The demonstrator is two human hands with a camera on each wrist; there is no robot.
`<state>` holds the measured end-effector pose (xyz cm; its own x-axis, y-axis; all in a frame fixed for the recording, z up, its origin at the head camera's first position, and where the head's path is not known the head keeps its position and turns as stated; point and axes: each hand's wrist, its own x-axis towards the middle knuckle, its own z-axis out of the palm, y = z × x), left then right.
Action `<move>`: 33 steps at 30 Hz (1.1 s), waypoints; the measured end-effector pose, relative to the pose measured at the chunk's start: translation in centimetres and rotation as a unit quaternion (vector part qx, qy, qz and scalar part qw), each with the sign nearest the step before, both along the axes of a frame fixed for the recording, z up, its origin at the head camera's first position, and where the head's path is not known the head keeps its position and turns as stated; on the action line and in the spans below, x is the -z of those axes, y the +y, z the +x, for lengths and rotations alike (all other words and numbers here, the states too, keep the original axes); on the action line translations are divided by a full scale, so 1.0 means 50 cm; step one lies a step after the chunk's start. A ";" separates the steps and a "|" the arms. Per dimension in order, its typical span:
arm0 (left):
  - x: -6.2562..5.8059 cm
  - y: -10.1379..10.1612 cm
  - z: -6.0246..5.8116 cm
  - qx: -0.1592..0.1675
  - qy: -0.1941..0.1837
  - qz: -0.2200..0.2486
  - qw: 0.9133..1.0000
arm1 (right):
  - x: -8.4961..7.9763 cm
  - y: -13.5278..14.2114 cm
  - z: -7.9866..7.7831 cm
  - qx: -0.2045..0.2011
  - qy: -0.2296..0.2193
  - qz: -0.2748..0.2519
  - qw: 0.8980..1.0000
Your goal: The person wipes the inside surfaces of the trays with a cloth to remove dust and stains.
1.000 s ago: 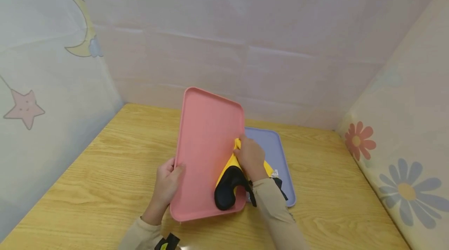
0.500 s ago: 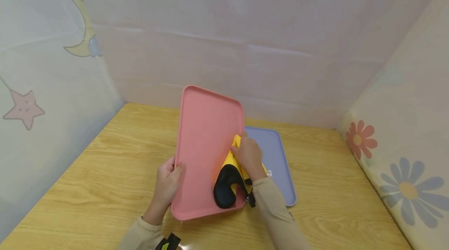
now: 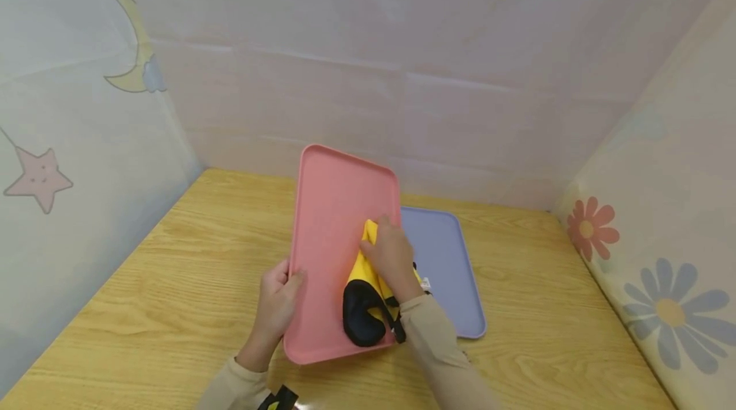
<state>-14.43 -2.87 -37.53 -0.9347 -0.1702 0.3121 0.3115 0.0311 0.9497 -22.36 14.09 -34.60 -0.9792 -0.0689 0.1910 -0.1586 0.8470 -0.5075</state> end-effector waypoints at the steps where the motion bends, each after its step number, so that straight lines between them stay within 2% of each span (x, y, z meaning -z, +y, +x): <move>1: 0.000 0.001 0.000 -0.002 0.000 0.000 1.000 | -0.002 -0.004 0.002 -0.002 0.003 -0.001 1.000; 14: 0.001 0.006 -0.002 -0.008 0.002 -0.024 1.000 | -0.027 -0.057 0.033 -0.058 0.034 -0.026 0.997; 21: -0.051 0.011 0.027 -0.011 0.017 -0.035 0.999 | -0.037 -0.084 0.049 -0.076 0.031 -0.029 0.996; 24: -0.055 0.011 0.030 -0.017 0.014 -0.039 0.999 | -0.040 -0.095 0.057 -0.088 0.044 -0.018 0.995; 26: -0.051 0.011 0.030 -0.019 0.016 -0.043 0.999 | -0.042 -0.102 0.061 -0.095 0.050 -0.012 0.994; 33: 0.008 0.005 -0.003 -0.004 -0.013 -0.026 1.000 | -0.049 -0.126 0.074 -0.116 0.064 0.009 0.991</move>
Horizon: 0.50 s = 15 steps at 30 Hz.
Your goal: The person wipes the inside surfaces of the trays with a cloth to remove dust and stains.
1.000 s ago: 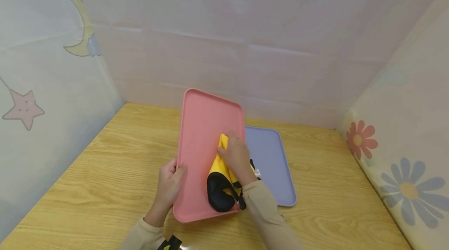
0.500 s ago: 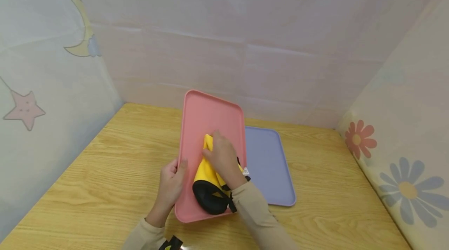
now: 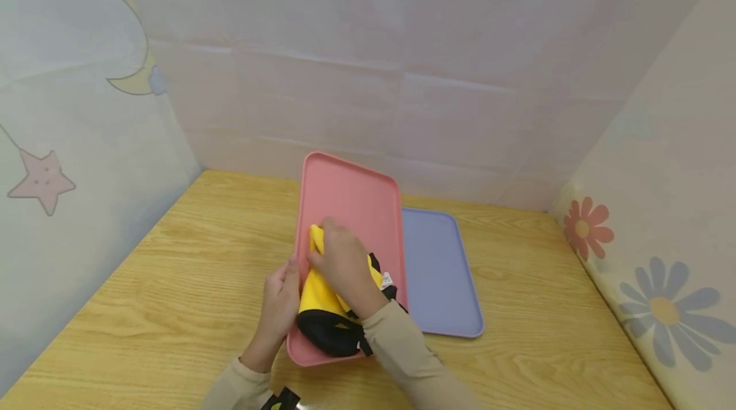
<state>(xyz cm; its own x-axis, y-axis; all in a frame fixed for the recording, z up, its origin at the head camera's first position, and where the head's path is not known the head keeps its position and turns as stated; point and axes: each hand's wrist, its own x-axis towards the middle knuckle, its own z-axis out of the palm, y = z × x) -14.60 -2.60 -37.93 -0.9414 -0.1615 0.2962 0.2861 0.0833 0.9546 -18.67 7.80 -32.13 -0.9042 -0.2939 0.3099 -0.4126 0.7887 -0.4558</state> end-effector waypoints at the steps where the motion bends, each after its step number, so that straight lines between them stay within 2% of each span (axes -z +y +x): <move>1: 0.003 0.000 -0.002 0.002 0.001 0.002 1.000 | -0.001 -0.003 0.001 -0.006 0.003 0.003 1.000; 7: 0.009 -0.002 -0.003 0.019 0.003 0.024 1.000 | -0.009 -0.014 0.010 -0.042 0.019 0.025 0.999; 15: 0.007 0.002 -0.004 0.018 0.000 0.018 1.000 | -0.011 -0.013 0.014 -0.034 0.033 0.037 0.998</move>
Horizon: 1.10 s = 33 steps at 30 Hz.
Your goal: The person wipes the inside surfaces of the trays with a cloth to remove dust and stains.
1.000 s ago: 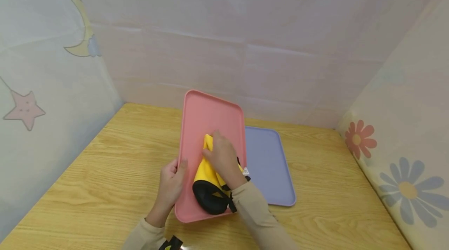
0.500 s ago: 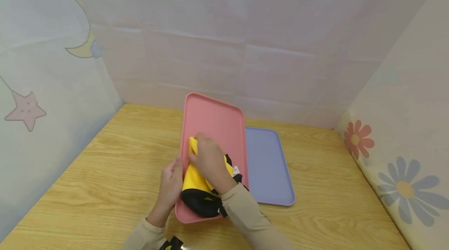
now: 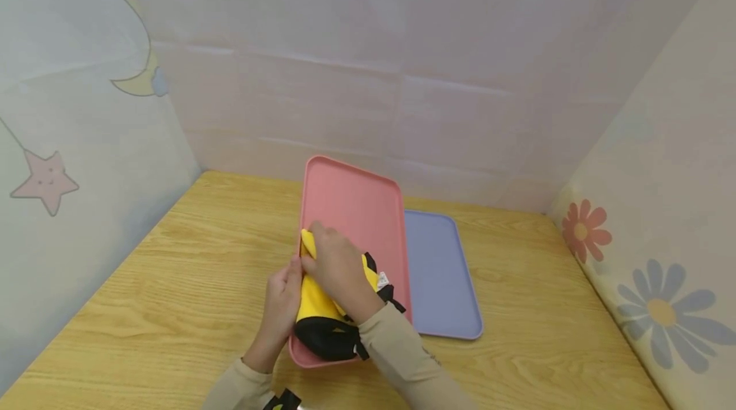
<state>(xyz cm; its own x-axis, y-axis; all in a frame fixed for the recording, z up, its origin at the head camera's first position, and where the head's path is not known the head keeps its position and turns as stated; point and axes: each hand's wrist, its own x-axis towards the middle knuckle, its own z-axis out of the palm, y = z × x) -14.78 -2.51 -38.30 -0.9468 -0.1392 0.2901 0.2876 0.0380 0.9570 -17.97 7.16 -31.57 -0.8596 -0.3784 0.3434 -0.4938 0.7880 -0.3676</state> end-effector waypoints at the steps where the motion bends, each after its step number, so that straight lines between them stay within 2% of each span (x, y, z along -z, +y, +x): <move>1: -0.001 0.001 0.000 0.002 -0.001 0.000 1.000 | 0.001 0.000 0.000 0.002 0.002 0.002 1.000; 8: -0.004 0.002 0.000 0.004 0.008 0.022 1.000 | -0.001 0.002 -0.006 0.017 0.013 0.020 1.000; 13: -0.013 0.001 0.003 -0.006 -0.006 0.028 1.000 | 0.003 0.013 -0.015 0.031 -0.005 0.025 0.999; 19: -0.056 -0.003 0.026 -0.016 -0.003 0.018 1.000 | 0.019 0.039 -0.027 0.059 -0.021 0.036 0.997; 21: -0.063 -0.004 0.028 -0.019 -0.003 0.020 1.000 | 0.024 0.049 -0.031 0.063 -0.017 0.038 0.997; 23: -0.057 -0.006 0.024 -0.023 -0.003 0.025 0.999 | 0.030 0.060 -0.035 0.065 -0.010 0.037 0.997; 29: -0.011 -0.013 -0.002 -0.032 0.005 0.034 0.999 | 0.049 0.087 -0.052 0.074 -0.003 0.042 0.996; 33: -0.009 -0.015 -0.002 -0.042 0.012 0.034 0.998 | 0.061 0.102 -0.062 0.086 -0.019 0.046 0.995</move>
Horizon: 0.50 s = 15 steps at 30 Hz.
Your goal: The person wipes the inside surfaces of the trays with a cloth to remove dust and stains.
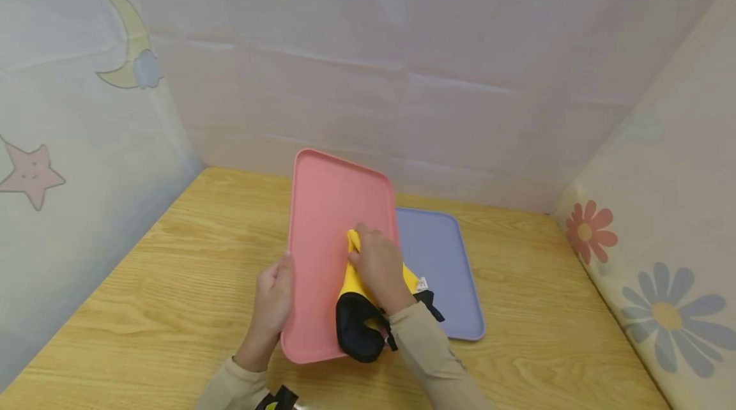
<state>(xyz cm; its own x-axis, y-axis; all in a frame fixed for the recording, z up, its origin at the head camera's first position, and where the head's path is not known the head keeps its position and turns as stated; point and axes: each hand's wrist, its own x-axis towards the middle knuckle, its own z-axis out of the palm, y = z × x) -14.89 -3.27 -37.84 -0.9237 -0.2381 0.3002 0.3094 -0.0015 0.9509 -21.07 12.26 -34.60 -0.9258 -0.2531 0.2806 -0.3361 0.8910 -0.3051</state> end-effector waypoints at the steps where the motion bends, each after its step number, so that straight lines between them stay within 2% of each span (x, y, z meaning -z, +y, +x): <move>1: -0.001 -0.001 0.001 -0.002 0.000 -0.001 1.000 | 0.002 0.004 -0.002 0.003 -0.003 -0.002 1.000; 6: -0.004 -0.004 0.002 -0.001 -0.011 0.002 1.000 | 0.017 0.025 -0.011 0.022 -0.005 0.005 1.000; 15: -0.009 -0.007 0.007 -0.001 -0.007 -0.005 1.000 | 0.045 0.062 -0.026 0.064 -0.024 0.037 0.997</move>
